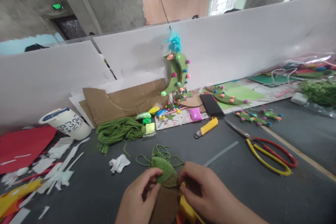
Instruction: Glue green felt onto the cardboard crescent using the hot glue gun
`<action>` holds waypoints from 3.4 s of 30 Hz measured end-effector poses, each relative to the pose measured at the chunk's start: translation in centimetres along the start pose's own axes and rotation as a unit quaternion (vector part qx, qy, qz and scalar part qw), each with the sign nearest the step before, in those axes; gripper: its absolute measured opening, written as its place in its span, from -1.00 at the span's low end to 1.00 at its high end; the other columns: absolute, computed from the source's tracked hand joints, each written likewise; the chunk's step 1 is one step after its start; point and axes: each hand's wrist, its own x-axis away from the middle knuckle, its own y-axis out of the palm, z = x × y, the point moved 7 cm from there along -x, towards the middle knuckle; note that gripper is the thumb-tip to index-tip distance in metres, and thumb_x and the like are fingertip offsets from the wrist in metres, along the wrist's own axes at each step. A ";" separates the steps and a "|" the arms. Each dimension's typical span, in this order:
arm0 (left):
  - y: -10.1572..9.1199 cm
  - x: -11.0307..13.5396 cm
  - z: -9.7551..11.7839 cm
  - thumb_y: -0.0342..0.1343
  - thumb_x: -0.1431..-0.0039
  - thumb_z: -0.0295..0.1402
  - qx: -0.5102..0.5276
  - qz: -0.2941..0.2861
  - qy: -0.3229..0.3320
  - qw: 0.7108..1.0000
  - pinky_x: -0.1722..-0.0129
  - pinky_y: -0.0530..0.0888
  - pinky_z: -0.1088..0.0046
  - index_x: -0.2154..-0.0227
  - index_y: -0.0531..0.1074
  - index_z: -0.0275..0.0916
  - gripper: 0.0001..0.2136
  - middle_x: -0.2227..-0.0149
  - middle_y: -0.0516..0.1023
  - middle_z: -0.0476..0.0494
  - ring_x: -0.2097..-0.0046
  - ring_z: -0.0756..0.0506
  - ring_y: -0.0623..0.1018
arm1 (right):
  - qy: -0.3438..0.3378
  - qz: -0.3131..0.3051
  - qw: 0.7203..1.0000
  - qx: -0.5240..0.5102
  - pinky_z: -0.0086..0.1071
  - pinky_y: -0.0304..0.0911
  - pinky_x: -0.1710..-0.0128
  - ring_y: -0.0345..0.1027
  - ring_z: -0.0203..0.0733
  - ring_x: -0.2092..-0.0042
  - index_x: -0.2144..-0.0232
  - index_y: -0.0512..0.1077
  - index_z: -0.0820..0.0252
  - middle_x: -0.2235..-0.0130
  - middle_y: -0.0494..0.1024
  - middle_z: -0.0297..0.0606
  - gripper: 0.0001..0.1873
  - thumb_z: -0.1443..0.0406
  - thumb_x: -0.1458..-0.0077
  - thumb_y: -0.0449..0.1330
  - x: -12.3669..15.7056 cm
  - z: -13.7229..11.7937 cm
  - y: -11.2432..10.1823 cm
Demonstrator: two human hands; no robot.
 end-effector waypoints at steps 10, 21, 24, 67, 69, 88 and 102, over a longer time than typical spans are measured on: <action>0.2 -0.2 -0.5 0.10 0.00 -0.36 -0.035 -0.021 0.020 0.999 0.31 0.54 0.49 0.28 0.55 -0.09 -0.79 0.34 0.67 -0.06 0.32 -0.12 0.63 | -0.020 -0.010 1.000 -0.003 -0.53 0.07 0.44 0.29 -0.31 0.42 0.51 0.38 0.17 0.46 0.45 -0.39 -0.80 0.51 0.09 0.04 -0.1 0.2 0.4; 0.2 -0.1 -0.1 0.13 0.00 -0.36 -0.029 -0.030 0.040 0.998 0.33 0.54 0.53 0.29 0.56 -0.10 -0.80 0.36 0.67 -0.06 0.34 -0.10 0.64 | 0.040 0.017 0.999 0.023 -0.51 0.02 0.49 0.24 -0.32 0.51 0.45 0.53 0.11 0.55 0.46 -0.43 -0.85 0.38 0.02 0.15 -0.2 0.5 -0.8; 0.3 0.0 0.1 0.13 0.00 -0.37 -0.025 -0.031 0.045 0.998 0.32 0.55 0.54 0.28 0.56 -0.09 -0.80 0.34 0.67 -0.05 0.34 -0.10 0.64 | 0.049 0.031 0.998 0.034 -0.51 0.00 0.51 0.18 -0.33 0.54 0.47 0.51 0.14 0.59 0.39 -0.44 -0.89 0.37 0.01 0.17 -0.5 0.9 -1.1; 1.0 0.9 0.6 0.20 0.14 -0.36 0.109 0.067 -0.025 0.991 0.51 0.35 0.59 0.47 0.44 -0.15 -0.90 0.56 0.43 0.10 0.51 -0.01 0.40 | 0.112 -0.034 0.971 -0.209 -0.51 -0.06 0.54 0.01 -0.37 0.53 0.49 0.45 0.24 0.61 0.19 -0.50 -0.89 0.39 0.03 0.11 -0.9 3.2 1.5; 1.0 0.9 0.6 0.20 0.16 -0.37 0.103 0.074 -0.024 0.992 0.52 0.33 0.59 0.50 0.42 -0.15 -0.90 0.58 0.39 0.12 0.53 0.00 0.36 | 0.115 -0.035 0.970 -0.210 -0.51 -0.06 0.54 0.02 -0.36 0.53 0.51 0.43 0.24 0.61 0.19 -0.50 -0.90 0.40 0.04 0.11 -0.9 3.1 1.6; 1.7 0.4 0.1 0.16 0.16 -0.44 0.105 0.058 -0.020 0.993 0.39 0.34 0.53 0.51 0.24 -0.14 -0.82 0.54 0.32 0.14 0.43 -0.04 0.42 | 0.104 -0.020 0.982 -0.159 -0.53 -0.08 0.55 0.00 -0.38 0.55 0.54 0.45 0.24 0.64 0.12 -0.54 -0.87 0.47 0.07 0.12 -0.6 2.1 2.4; 2.1 0.4 -0.4 0.14 -0.01 -0.28 0.238 -0.037 -0.041 0.970 0.38 0.32 0.50 0.44 0.34 -0.17 -0.89 0.49 0.41 0.04 0.40 -0.05 0.42 | 0.127 -0.037 0.957 -0.259 -0.53 -0.10 0.56 -0.03 -0.39 0.54 0.54 0.43 0.23 0.62 0.17 -0.52 -0.90 0.40 0.06 0.12 -0.9 2.8 2.4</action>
